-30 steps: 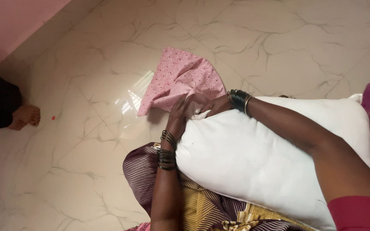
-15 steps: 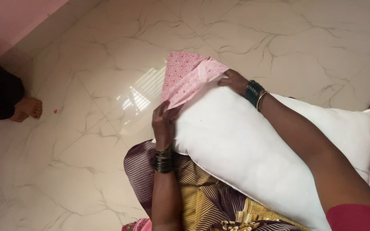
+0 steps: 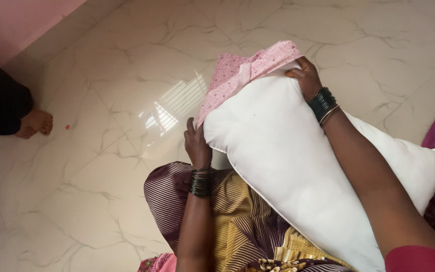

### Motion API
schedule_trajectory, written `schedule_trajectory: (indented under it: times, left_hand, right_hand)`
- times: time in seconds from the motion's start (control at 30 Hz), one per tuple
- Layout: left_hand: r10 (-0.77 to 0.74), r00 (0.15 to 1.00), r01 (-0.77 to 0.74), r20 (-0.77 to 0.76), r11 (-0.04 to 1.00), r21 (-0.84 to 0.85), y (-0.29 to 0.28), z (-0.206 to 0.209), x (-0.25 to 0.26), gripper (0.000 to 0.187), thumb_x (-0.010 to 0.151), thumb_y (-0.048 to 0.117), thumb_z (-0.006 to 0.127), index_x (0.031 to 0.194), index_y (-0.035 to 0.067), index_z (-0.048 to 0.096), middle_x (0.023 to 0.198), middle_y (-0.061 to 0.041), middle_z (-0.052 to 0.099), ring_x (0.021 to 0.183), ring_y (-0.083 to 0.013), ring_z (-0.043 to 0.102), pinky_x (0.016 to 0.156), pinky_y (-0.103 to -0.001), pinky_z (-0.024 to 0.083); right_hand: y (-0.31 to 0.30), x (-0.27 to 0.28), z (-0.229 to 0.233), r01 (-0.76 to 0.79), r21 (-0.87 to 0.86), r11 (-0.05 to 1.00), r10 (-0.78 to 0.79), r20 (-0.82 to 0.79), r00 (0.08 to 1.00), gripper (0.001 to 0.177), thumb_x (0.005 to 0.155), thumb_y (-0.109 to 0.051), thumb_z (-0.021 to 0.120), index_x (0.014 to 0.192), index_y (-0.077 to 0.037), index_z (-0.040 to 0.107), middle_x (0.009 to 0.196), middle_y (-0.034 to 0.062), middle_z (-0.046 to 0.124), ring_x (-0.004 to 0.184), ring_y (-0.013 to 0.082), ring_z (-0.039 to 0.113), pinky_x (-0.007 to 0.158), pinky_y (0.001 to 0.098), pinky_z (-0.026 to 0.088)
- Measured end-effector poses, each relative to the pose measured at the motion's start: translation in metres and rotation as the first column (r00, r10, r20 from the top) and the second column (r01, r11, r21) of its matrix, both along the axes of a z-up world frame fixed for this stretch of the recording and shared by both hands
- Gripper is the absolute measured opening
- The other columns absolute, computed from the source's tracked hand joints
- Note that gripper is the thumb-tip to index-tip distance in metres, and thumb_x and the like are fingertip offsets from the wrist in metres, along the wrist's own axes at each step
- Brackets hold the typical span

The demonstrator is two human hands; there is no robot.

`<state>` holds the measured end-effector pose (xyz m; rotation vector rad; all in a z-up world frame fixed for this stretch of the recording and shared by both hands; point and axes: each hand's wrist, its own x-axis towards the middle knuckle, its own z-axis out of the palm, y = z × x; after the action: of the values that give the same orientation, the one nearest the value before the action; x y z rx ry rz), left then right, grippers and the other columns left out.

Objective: The person inserts white pillow inserts into three different patterned pillowcases one by one. They smooth the covers and adjust the pillows after each insertion.

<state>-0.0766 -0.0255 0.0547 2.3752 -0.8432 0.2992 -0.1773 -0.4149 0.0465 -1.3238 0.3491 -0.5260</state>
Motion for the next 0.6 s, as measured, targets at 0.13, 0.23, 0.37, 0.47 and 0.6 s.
schedule_trajectory:
  times: [0.13, 0.23, 0.37, 0.47, 0.6]
  left_hand:
    - [0.041, 0.996, -0.045, -0.083, 0.998, -0.046, -0.015, 0.007, -0.037, 0.057, 0.081, 0.010, 0.073, 0.136, 0.005, 0.057, 0.148, -0.016, 0.048, 0.115, -0.0388, 0.058, 0.085, -0.048, 0.055]
    - [0.106, 0.989, -0.113, -0.101, 0.992, -0.058, -0.017, 0.007, -0.048, 0.065, 0.076, 0.017, 0.080, 0.134, 0.002, 0.055, 0.148, -0.019, 0.046, 0.117, -0.0413, 0.057, 0.087, -0.049, 0.055]
    - [0.102, 0.986, -0.108, -0.130, 0.993, -0.038, -0.014, 0.006, -0.044, 0.065, 0.080, 0.020, 0.080, 0.137, 0.004, 0.055, 0.153, -0.019, 0.045, 0.113, -0.0407, 0.060, 0.090, -0.048, 0.055]
    - [0.068, 0.990, -0.080, -0.126, 0.992, -0.097, -0.015, 0.008, -0.040, 0.066, 0.079, 0.019, 0.080, 0.138, 0.002, 0.055, 0.154, -0.019, 0.042, 0.111, -0.0419, 0.061, 0.090, -0.049, 0.054]
    - [-0.015, 1.000, 0.010, -0.026, 0.981, -0.191, -0.015, 0.014, -0.044, 0.059, 0.087, 0.000, 0.064, 0.145, 0.000, 0.054, 0.165, -0.015, 0.038, 0.123, -0.0380, 0.064, 0.097, -0.043, 0.057]
  right_hand:
    - [-0.018, 0.002, -0.013, 0.067, -0.491, 0.869, -0.206, -0.235, 0.950, 0.042, 0.090, -0.002, 0.064, 0.131, -0.004, 0.067, 0.121, 0.0113, 0.072, 0.108, 0.0214, 0.068, 0.096, 0.0342, 0.055]
    - [-0.007, 0.010, -0.015, -0.204, -0.721, 0.662, -0.250, -0.469, 0.847, 0.038, 0.092, -0.012, 0.066, 0.130, -0.008, 0.068, 0.118, 0.0170, 0.070, 0.108, 0.0318, 0.068, 0.097, 0.0422, 0.052]
    - [0.048, 0.022, 0.029, -0.344, -0.898, 0.273, -0.365, -0.428, 0.827, 0.028, 0.095, -0.028, 0.068, 0.120, -0.015, 0.074, 0.116, 0.0138, 0.071, 0.111, 0.0340, 0.065, 0.096, 0.0502, 0.049]
    - [0.105, 0.014, 0.083, -0.216, -0.946, 0.244, 0.118, -0.192, 0.974, 0.035, 0.098, -0.046, 0.070, 0.117, -0.016, 0.070, 0.125, 0.0098, 0.068, 0.122, 0.0295, 0.062, 0.108, 0.0466, 0.049]
    - [0.207, -0.006, 0.118, -0.525, -0.836, -0.163, 0.233, -0.549, 0.803, 0.077, 0.069, -0.052, 0.083, 0.139, -0.029, 0.058, 0.152, 0.0163, 0.043, 0.139, 0.0396, 0.039, 0.105, 0.0656, 0.029]
